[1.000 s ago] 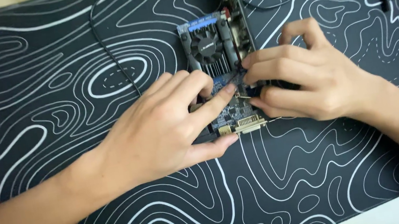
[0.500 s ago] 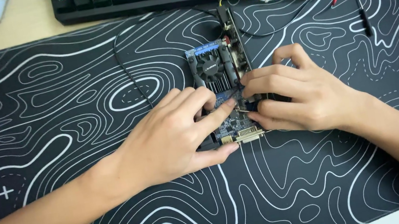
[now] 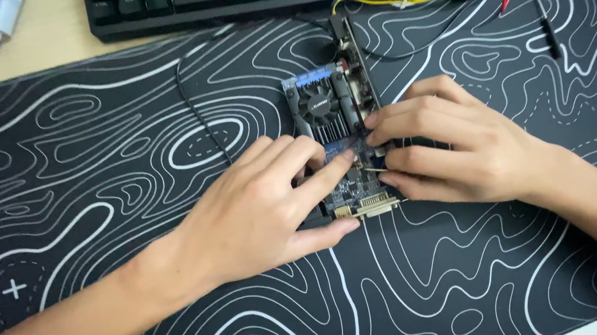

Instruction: Repair and inspect a graphics card connected to a riser card using a probe tool

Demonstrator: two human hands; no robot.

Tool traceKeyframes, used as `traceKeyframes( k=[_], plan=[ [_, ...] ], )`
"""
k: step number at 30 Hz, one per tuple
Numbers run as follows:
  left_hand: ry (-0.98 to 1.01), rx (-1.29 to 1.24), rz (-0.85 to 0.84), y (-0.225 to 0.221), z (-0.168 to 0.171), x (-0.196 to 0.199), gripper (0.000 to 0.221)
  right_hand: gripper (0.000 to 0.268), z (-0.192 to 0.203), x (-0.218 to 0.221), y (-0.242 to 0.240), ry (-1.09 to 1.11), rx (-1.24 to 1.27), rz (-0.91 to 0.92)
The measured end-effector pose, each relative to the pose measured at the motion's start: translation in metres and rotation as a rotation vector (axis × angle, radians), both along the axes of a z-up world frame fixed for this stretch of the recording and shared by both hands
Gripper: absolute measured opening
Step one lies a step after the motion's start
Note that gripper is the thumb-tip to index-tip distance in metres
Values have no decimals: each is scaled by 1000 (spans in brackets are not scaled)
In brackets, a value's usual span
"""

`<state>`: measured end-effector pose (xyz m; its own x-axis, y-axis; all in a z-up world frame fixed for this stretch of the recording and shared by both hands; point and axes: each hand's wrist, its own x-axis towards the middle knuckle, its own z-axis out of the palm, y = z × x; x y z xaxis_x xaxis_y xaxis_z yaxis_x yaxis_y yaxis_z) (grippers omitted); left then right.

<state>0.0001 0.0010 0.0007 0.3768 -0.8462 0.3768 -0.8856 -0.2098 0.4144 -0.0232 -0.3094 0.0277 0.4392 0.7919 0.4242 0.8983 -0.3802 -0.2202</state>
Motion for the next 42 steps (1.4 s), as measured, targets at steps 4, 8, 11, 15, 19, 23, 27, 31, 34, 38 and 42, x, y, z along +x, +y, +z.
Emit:
traceKeyframes(
  k=[4, 8, 11, 15, 19, 23, 27, 31, 34, 38, 42],
  plan=[
    [-18, 34, -16, 1, -3, 0, 71, 17, -9, -2, -8, 64, 41, -6],
    [-69, -15, 12, 1, 9, 10, 55, 14, 0, 0, -5, 56, 76, -28],
    [-71, -8, 18, -1, 11, 11, 44, 11, -1, -3, -6, 59, 87, -46],
    [-90, -24, 9, -6, 12, 12, 18, 14, 2, -2, -4, 71, 46, -20],
    [-134, -17, -11, -14, 12, 20, 14, 15, -2, -3, -2, 101, 51, -31],
    [-127, -1, -71, -21, 13, 29, 21, 15, -3, -2, -2, 121, 48, -15],
    [-168, 6, -133, -24, 15, 38, 21, 13, -3, -2, -3, 141, 40, -3],
    [-267, 37, -131, -29, 16, 38, 19, 12, -1, -2, -2, 140, 10, -12],
    [-320, 51, -106, -31, 12, 35, 11, 10, 1, -3, -2, 133, -9, -10],
    [-501, 53, -17, -31, 8, 31, 19, 11, 2, -3, -1, 145, -37, -18],
    [-621, 78, -8, -31, 9, 29, 28, 17, 3, -2, 0, 159, -43, -22]
  ],
)
